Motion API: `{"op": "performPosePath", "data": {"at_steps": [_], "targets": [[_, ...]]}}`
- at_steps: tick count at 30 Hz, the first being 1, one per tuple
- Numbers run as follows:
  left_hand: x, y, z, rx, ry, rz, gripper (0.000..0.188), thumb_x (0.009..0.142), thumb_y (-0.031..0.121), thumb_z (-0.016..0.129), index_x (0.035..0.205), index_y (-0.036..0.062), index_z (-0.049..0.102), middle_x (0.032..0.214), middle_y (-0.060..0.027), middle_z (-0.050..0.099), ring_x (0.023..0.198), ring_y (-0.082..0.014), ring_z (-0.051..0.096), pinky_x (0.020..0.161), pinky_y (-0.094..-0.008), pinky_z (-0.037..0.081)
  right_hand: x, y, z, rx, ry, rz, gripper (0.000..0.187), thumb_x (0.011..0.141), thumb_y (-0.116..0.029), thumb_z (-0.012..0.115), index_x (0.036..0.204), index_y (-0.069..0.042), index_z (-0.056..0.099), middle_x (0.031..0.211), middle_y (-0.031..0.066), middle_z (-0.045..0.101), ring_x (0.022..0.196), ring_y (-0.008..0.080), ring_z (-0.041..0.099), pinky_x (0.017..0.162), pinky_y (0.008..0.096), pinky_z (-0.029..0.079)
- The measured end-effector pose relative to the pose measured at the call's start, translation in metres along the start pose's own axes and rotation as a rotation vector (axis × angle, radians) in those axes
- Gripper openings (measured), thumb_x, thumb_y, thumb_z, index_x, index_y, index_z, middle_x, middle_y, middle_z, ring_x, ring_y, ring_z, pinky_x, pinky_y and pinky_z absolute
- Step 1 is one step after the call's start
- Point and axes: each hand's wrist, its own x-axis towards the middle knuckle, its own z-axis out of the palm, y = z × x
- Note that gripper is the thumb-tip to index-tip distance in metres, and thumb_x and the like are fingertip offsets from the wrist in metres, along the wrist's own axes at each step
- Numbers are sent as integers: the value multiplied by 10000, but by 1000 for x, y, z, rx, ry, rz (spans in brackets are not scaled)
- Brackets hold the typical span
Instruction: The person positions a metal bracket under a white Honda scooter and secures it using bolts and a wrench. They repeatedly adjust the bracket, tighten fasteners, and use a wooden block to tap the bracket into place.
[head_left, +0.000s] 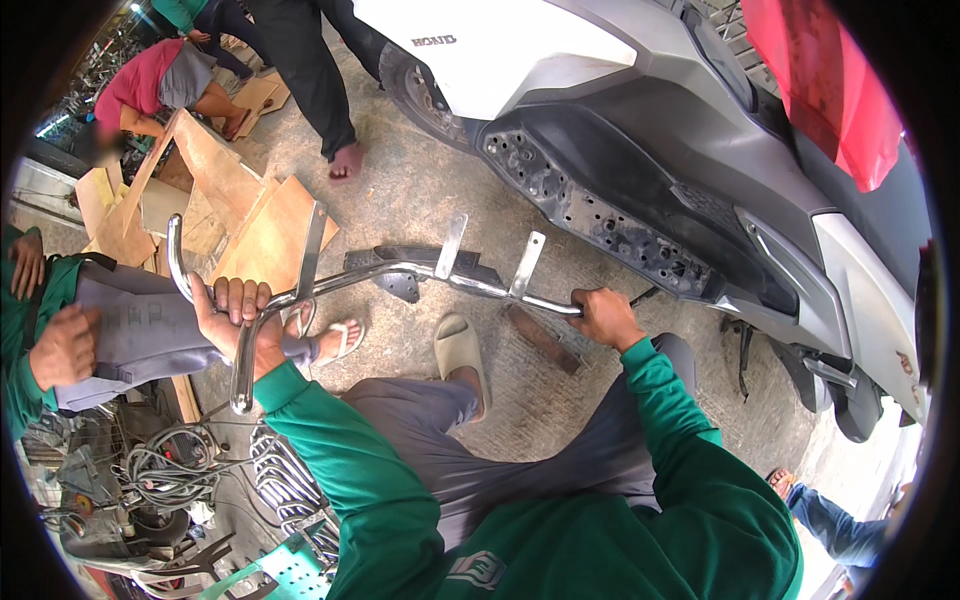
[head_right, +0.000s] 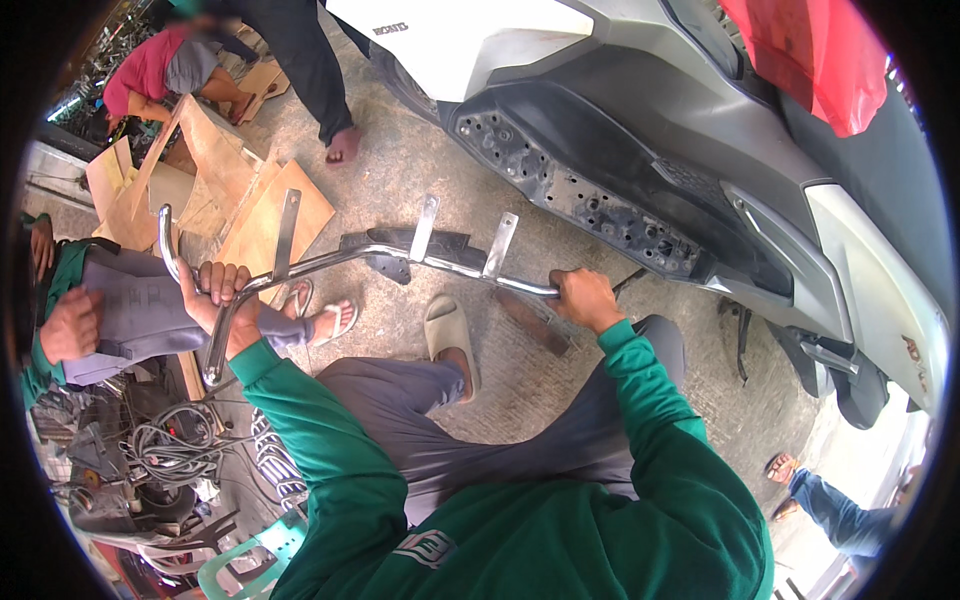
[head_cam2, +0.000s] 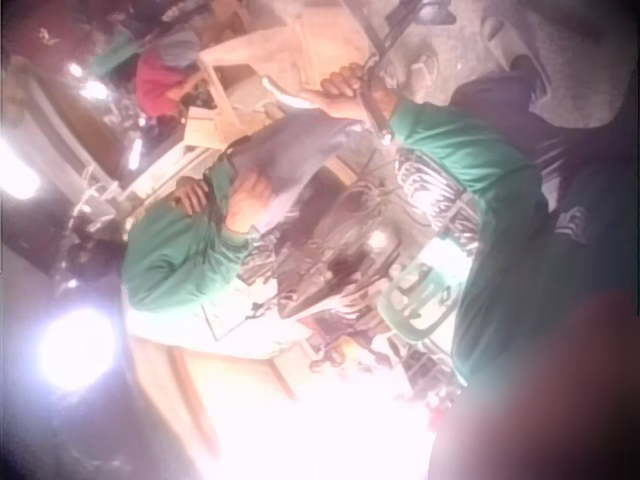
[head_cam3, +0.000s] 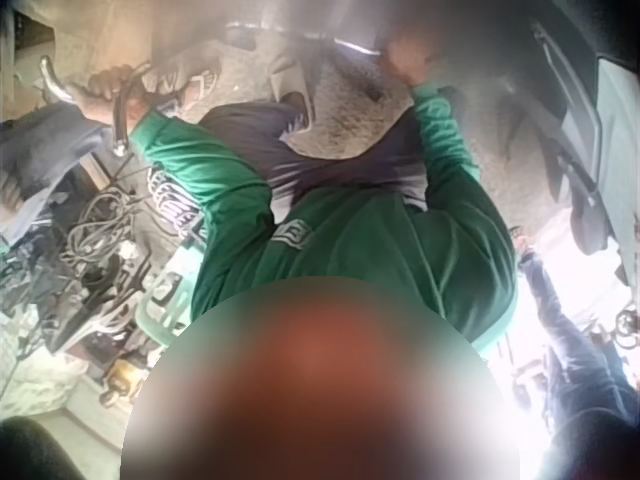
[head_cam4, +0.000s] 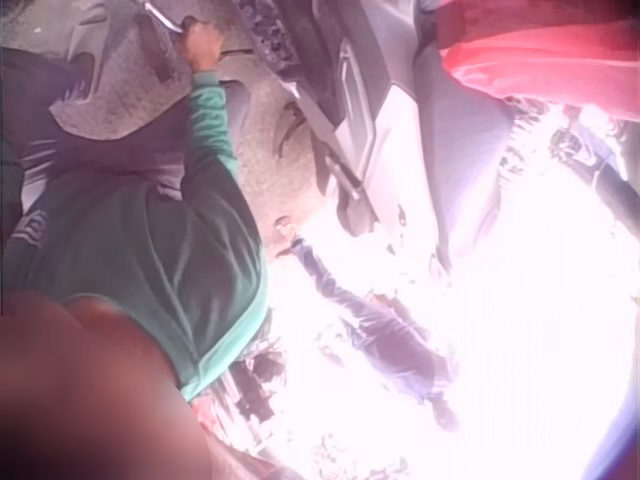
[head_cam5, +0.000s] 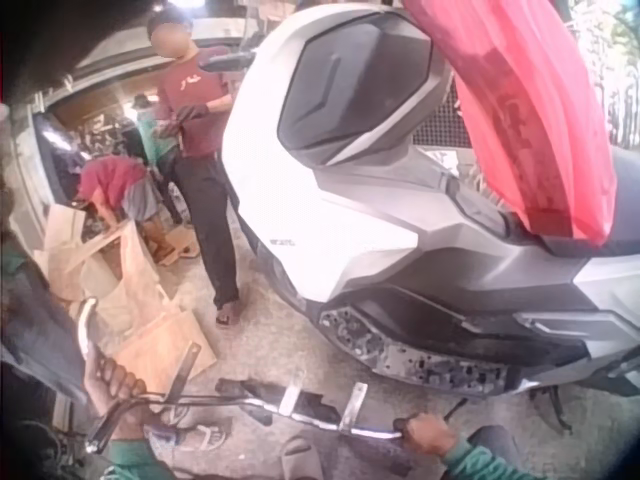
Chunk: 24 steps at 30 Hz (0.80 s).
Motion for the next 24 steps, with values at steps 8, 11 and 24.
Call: {"op": "performPosePath", "data": {"at_steps": [8, 11, 24], "targets": [[0, -3, 1, -33, -29, -25, 597, 1096, 526, 593, 635, 184, 429, 459, 50, 305, 385, -127, 321, 474, -303, 327, -7, 0, 4, 28, -23, 16, 270, 861, -323, 793, 998, -95, 746, 858, 203, 758, 870, 433, 737, 779, 560, 573], [1, -6, 6, -56, -40, -42, 594, 1094, 520, 596, 634, 185, 429, 456, 51, 302, 384, -131, 326, 475, -310, 335, -8, 3, 5, 27, -19, 21, 278, 862, -331, 794, 1001, -95, 748, 865, 204, 759, 874, 434, 738, 783, 559, 575], [3, -29, 32, 17, -130, -71, 586, 1107, 517, 574, 641, 191, 431, 451, 55, 299, 373, -130, 330, 470, -302, 339, -16, 28, 34, 49, -22, 75, 389, 920, -437, 792, 1016, -65, 731, 881, 181, 765, 884, 426, 740, 783, 554, 571]]}}
